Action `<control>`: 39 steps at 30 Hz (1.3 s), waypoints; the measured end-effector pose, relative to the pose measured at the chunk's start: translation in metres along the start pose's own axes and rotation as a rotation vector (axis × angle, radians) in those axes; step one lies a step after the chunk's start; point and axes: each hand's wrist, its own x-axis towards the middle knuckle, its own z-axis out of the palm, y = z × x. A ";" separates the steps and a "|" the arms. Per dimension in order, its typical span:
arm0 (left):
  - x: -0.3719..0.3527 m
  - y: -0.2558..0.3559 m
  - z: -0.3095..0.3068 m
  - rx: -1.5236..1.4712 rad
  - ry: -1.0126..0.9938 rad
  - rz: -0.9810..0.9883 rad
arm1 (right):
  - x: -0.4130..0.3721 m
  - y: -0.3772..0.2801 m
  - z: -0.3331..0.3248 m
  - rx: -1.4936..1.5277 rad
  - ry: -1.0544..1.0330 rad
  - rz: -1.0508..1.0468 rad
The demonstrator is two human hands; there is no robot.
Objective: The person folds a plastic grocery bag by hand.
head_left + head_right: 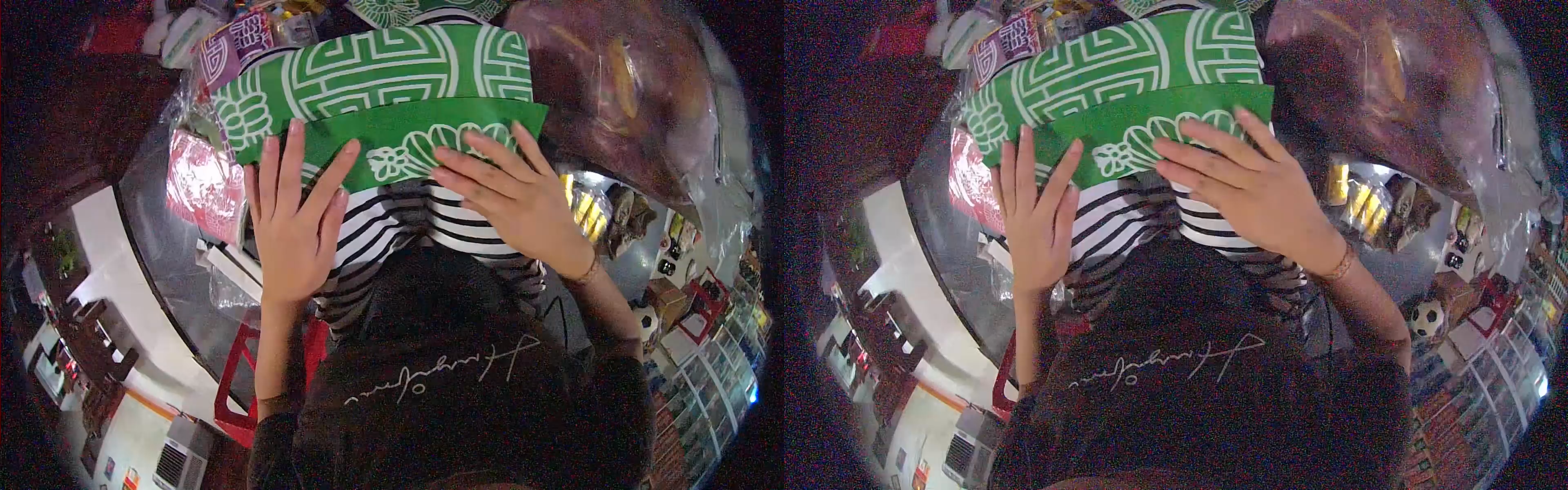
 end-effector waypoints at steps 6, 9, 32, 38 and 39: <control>0.000 -0.001 -0.001 -0.032 -0.002 -0.011 | -0.028 0.011 -0.013 0.053 0.048 0.111; 0.000 0.001 -0.001 -0.009 0.005 0.020 | -0.019 0.000 -0.008 0.139 0.165 0.138; -0.001 -0.006 -0.008 0.282 0.265 0.122 | 0.062 -0.006 0.018 0.065 0.463 -0.319; 0.048 -0.029 -0.039 0.209 0.355 0.213 | 0.108 0.005 -0.009 -0.052 0.547 -0.358; 0.060 -0.033 -0.042 0.160 0.366 0.191 | 0.122 0.009 -0.014 -0.107 0.572 -0.345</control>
